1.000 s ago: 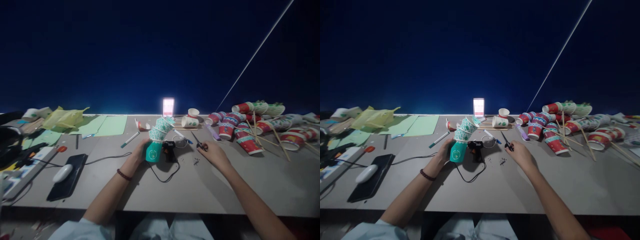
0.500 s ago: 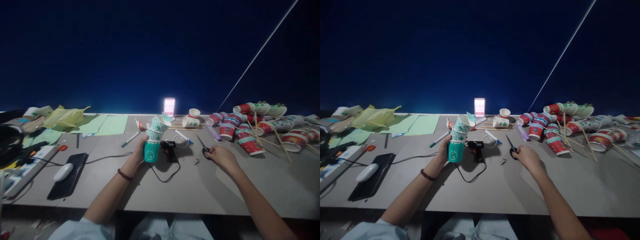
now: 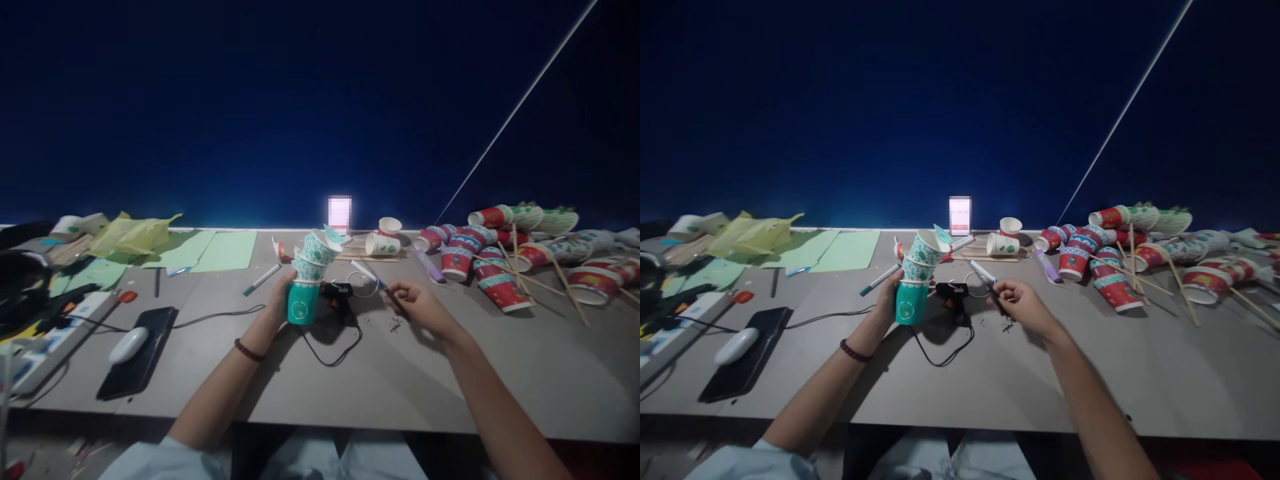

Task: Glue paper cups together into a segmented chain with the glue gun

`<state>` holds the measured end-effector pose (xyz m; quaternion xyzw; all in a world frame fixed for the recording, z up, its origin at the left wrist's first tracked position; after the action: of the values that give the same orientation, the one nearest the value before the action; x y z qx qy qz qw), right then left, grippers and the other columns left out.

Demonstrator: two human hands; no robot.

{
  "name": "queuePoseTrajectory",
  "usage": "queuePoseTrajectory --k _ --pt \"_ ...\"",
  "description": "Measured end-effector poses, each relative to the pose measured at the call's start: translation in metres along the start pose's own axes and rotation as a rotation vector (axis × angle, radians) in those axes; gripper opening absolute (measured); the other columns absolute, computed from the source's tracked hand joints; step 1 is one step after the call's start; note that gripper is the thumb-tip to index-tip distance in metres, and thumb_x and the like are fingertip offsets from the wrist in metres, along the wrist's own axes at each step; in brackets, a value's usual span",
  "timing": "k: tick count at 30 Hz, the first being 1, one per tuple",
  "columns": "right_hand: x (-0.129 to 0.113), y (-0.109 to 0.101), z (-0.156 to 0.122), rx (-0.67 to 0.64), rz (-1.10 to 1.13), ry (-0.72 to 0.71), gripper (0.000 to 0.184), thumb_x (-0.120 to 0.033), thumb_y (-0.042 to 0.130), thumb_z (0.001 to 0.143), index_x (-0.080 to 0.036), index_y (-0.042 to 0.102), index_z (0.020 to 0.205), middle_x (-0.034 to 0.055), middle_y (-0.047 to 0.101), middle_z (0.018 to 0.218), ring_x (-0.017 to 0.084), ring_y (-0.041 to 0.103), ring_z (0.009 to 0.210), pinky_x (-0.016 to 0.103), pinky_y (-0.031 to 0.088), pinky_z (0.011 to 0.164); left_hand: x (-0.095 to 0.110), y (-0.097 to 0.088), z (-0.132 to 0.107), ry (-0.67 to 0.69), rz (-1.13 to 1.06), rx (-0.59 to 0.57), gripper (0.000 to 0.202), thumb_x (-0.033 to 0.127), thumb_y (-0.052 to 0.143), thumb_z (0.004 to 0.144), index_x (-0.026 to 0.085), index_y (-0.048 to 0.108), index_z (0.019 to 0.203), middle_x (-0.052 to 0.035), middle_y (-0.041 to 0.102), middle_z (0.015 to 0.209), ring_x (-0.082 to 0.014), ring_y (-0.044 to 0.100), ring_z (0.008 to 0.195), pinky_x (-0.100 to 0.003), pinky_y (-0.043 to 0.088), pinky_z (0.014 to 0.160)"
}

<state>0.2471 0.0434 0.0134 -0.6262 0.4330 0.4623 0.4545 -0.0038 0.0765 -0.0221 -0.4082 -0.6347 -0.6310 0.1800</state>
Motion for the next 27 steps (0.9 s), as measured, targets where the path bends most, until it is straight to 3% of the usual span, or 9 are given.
queuePoseTrajectory --k 2,5,13,17,21,27 --pt "0.001 0.024 -0.002 -0.118 -0.068 -0.013 0.037 -0.047 0.076 0.062 -0.018 0.056 0.074 -0.0044 0.05 0.056 0.008 0.042 0.051 0.021 0.032 0.048 0.002 -0.001 0.0 0.023 0.037 0.019 0.048 0.047 0.067 0.07 0.008 0.067 0.098 -0.0132 0.073 0.088 -0.0268 0.07 0.079 -0.04 0.054 0.081" --pt "0.009 0.041 -0.004 -0.213 -0.122 -0.006 0.035 -0.045 0.075 0.063 -0.018 0.054 0.071 -0.0059 0.047 0.055 0.008 0.04 0.053 0.021 0.031 0.051 0.004 -0.002 -0.001 0.043 0.097 0.037 0.049 0.047 0.067 0.07 0.008 0.067 0.099 -0.0125 0.073 0.085 -0.026 0.069 0.074 -0.039 0.055 0.077" --pt "0.033 0.043 0.0 -0.22 -0.11 0.004 0.032 -0.043 0.073 0.069 -0.018 0.053 0.073 -0.0071 0.046 0.054 0.007 0.04 0.052 0.021 0.029 0.051 0.004 0.001 -0.001 0.098 0.163 0.019 0.057 0.044 0.072 0.067 0.013 0.06 0.113 -0.0098 0.072 0.095 -0.0257 0.069 0.079 -0.039 0.056 0.074" --pt "0.035 0.044 0.0 -0.215 -0.106 0.013 0.035 -0.046 0.074 0.067 -0.018 0.052 0.071 -0.0072 0.046 0.053 0.007 0.04 0.051 0.021 0.029 0.05 0.005 0.001 -0.001 0.117 0.198 0.016 0.058 0.045 0.071 0.067 0.013 0.06 0.114 -0.0108 0.071 0.099 -0.0256 0.069 0.081 -0.038 0.055 0.074" --pt "0.035 0.044 -0.002 -0.211 -0.101 0.034 0.036 -0.048 0.073 0.067 -0.018 0.053 0.071 -0.007 0.046 0.053 0.007 0.04 0.051 0.021 0.028 0.049 0.007 0.001 -0.002 0.136 0.249 0.018 0.071 0.044 0.073 0.065 0.016 0.053 0.127 -0.0109 0.069 0.105 -0.026 0.068 0.082 -0.039 0.054 0.075" --pt "0.033 0.043 -0.005 -0.223 -0.132 0.044 0.036 -0.045 0.074 0.066 -0.018 0.05 0.069 -0.0086 0.043 0.051 0.006 0.036 0.049 0.021 0.026 0.049 0.008 -0.006 -0.004 0.124 0.346 0.1 0.076 0.044 0.077 0.062 0.018 0.052 0.129 -0.0081 0.07 0.097 -0.0256 0.067 0.08 -0.037 0.054 0.072"
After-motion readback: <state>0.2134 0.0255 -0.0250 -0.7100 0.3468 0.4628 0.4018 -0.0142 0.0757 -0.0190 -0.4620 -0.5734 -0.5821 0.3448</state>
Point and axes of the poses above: each hand's wrist, its own z-axis towards the middle knuckle, its own y-axis out of the palm, x = y × z, the point moved 7 cm from there along z, towards the middle knuckle
